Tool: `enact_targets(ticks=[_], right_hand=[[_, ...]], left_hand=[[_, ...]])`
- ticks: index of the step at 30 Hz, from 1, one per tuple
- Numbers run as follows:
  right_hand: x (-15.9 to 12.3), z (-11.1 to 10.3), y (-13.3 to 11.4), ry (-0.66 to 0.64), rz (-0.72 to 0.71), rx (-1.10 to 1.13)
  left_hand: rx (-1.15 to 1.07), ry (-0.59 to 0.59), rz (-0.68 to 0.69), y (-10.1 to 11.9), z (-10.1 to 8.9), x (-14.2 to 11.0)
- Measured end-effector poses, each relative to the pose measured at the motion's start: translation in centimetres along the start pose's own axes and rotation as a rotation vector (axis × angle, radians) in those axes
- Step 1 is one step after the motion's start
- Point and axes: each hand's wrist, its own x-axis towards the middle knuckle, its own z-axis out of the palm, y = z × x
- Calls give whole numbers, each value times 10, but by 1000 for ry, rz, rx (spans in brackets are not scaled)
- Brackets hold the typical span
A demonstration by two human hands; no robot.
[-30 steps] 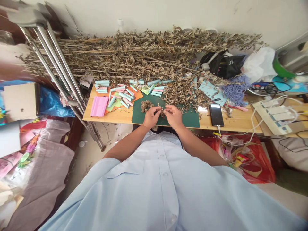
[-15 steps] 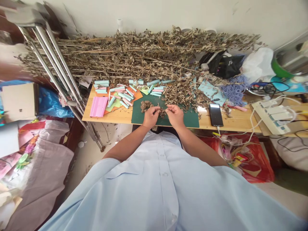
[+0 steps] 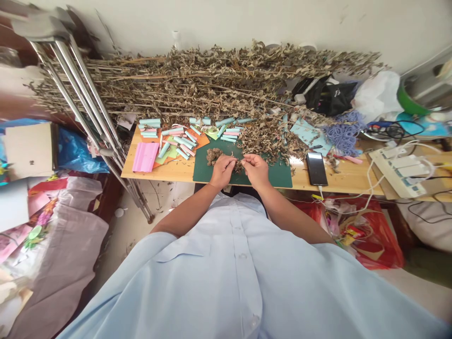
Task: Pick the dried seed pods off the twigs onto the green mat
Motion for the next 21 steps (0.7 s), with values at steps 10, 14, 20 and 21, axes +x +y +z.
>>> enact_targets(ticks=[10,14,20,21], right_hand=[[-6,0,-6,-47,-63,-13],[-4,-1,-3,-32,-115,-42],[1,-3,0,17,-117,-54],[1,-3,0,26,-104,-46]], left_hand=[[65,-15,46,-2,3,-1],[58,-17,58,0,2,-1],[86,2,28,2,1,-1],[84,4,27,1,2,-1]])
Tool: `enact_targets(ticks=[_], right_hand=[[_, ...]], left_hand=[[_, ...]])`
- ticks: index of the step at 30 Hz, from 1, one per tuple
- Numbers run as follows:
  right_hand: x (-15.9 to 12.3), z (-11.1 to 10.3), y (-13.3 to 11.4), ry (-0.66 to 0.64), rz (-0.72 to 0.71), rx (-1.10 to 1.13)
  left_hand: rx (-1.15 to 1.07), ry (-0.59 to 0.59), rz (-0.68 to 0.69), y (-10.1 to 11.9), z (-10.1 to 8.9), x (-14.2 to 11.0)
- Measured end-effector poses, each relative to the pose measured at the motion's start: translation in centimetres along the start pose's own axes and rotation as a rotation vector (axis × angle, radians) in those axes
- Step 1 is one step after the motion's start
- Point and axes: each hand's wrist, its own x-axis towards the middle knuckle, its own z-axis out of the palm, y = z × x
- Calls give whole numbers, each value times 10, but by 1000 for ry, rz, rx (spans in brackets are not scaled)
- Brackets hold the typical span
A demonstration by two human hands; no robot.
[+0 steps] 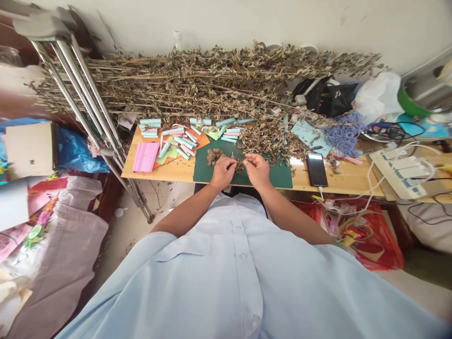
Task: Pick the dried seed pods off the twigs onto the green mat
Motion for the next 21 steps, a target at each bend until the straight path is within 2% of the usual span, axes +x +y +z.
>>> enact_targets(ticks=[9,21], right_hand=[[2,0,3,12,106,61],[-2,4,4,-61,105,89]], left_hand=[[4,16,38,-7,5,1],[-25,6,54,-5,4,2]])
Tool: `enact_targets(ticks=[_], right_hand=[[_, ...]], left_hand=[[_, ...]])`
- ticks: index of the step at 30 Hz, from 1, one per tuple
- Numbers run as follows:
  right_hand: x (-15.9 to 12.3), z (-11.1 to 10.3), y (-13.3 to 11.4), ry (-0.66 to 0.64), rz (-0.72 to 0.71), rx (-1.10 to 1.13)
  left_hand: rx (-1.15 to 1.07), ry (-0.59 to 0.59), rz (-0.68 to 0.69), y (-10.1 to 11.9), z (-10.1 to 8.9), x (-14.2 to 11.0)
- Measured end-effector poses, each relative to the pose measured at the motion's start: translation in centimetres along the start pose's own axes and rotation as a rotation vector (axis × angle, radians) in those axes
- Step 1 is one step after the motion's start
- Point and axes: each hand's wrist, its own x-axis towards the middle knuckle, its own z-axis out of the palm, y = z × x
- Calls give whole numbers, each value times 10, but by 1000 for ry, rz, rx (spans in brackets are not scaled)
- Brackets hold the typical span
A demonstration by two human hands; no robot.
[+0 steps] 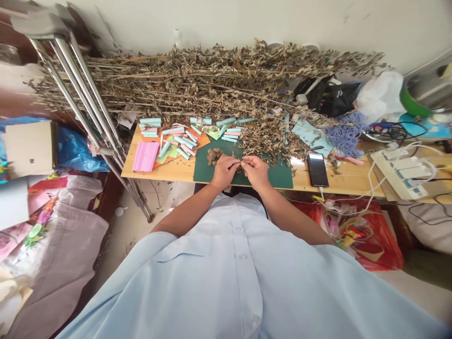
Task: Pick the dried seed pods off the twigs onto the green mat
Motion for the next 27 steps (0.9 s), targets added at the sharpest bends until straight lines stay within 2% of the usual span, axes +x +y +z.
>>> enact_targets(ticks=[9,22,27], right_hand=[[-1,2,0,-55,31,15],[-8,3,-2,-24,13,-68],[-9,1,-8,16,-56,-149]], left_hand=[[-49,6,-39,0,-2,-1],[-45,-7,-55,0,-2,-1],[-39,-9,-70,-2,-1,-2]])
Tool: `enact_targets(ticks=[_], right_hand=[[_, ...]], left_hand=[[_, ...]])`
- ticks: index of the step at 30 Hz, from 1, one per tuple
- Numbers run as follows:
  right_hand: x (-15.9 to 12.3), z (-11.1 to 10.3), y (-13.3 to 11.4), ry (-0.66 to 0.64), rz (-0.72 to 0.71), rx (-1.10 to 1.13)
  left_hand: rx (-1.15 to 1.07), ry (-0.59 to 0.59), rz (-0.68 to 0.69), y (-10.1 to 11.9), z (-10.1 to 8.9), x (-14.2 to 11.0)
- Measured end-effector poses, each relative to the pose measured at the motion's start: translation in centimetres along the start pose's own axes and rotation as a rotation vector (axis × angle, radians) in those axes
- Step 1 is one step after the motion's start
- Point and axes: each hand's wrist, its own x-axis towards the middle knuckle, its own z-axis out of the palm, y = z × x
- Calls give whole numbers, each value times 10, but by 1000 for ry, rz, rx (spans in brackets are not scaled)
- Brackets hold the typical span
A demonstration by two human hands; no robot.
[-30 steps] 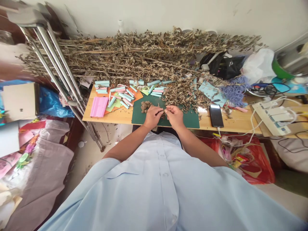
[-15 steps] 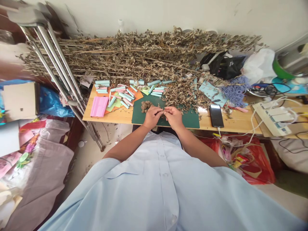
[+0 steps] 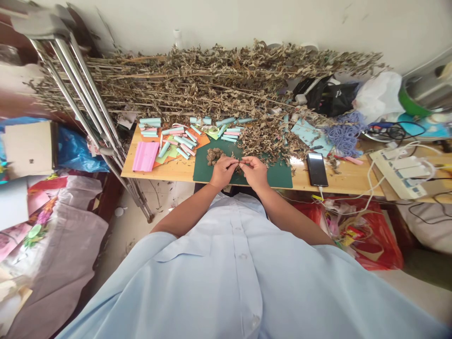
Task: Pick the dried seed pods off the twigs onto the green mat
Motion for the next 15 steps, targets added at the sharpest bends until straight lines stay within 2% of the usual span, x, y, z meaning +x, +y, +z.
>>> enact_targets(ticks=[7,12,15], right_hand=[[-6,0,-8,-12,-134,-131],[-12,-1,-13,-32,-243,-246],[-12,-2,-12,-15,-262,-300]], left_hand=[[29,4,-40,1,0,-3],[40,-6,-20,3,-1,-1],[41,-26,-8,4,-1,0]])
